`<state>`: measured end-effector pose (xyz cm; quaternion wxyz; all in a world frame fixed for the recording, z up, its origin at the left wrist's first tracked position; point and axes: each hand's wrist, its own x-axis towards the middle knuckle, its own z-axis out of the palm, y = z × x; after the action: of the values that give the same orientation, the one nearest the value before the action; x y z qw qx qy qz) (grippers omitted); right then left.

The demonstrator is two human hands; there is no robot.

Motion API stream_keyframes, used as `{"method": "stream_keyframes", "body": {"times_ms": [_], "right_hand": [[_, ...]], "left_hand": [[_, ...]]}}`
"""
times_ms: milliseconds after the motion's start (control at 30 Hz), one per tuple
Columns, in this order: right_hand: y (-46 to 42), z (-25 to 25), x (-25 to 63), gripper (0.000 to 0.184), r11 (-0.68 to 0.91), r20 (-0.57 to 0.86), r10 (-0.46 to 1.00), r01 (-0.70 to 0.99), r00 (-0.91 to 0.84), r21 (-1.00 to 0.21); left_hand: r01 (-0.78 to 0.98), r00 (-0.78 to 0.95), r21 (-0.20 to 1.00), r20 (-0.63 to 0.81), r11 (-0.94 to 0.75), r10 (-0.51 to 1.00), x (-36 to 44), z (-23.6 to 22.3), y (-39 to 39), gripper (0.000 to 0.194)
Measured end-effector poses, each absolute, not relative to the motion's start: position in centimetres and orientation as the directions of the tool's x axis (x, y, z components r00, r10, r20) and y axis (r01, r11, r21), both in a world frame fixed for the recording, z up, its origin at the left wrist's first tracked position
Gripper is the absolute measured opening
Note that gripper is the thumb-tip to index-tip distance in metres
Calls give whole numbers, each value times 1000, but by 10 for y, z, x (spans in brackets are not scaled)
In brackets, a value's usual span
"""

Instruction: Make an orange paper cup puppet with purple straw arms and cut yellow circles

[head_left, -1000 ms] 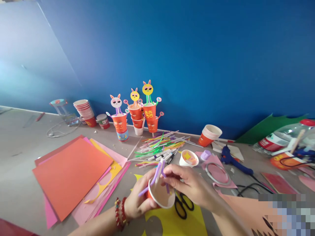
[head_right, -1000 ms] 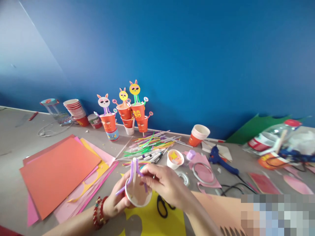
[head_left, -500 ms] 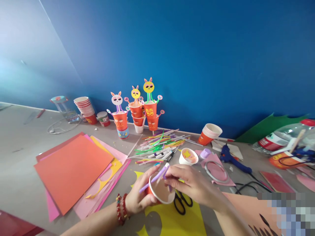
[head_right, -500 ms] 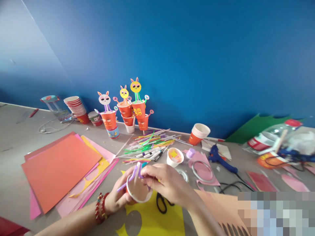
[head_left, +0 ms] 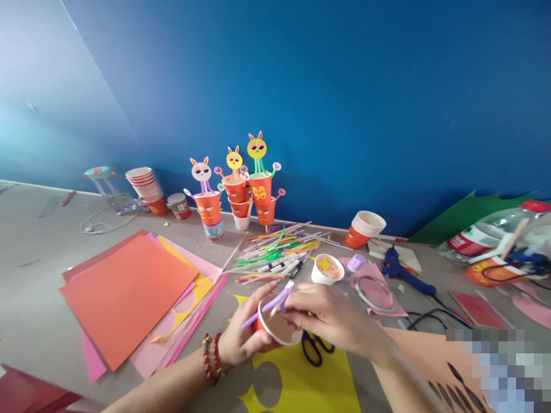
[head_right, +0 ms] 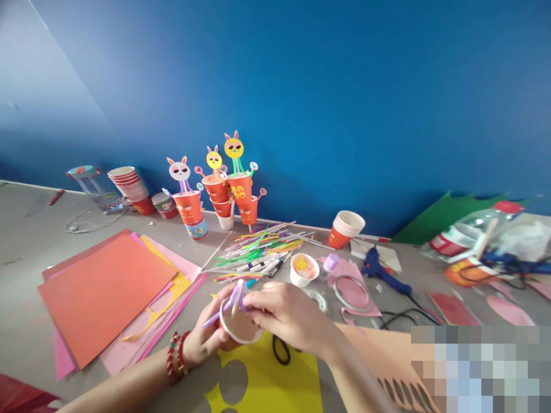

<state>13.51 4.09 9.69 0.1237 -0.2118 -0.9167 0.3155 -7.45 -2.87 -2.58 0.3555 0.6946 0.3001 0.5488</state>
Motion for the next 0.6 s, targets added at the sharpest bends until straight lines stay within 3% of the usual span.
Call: {"method": "stream_keyframes", "body": {"times_ms": [367, 600], "right_hand": [[41, 100, 134, 13, 791, 47, 404, 323, -914, -520], [42, 99, 132, 7, 735, 88, 479, 343, -873, -585]], "left_hand": [[-99, 255, 863, 503, -496, 826, -71, -21, -29, 73], [-119, 215, 856, 517, -503, 828, -74, -23, -25, 71]]}}
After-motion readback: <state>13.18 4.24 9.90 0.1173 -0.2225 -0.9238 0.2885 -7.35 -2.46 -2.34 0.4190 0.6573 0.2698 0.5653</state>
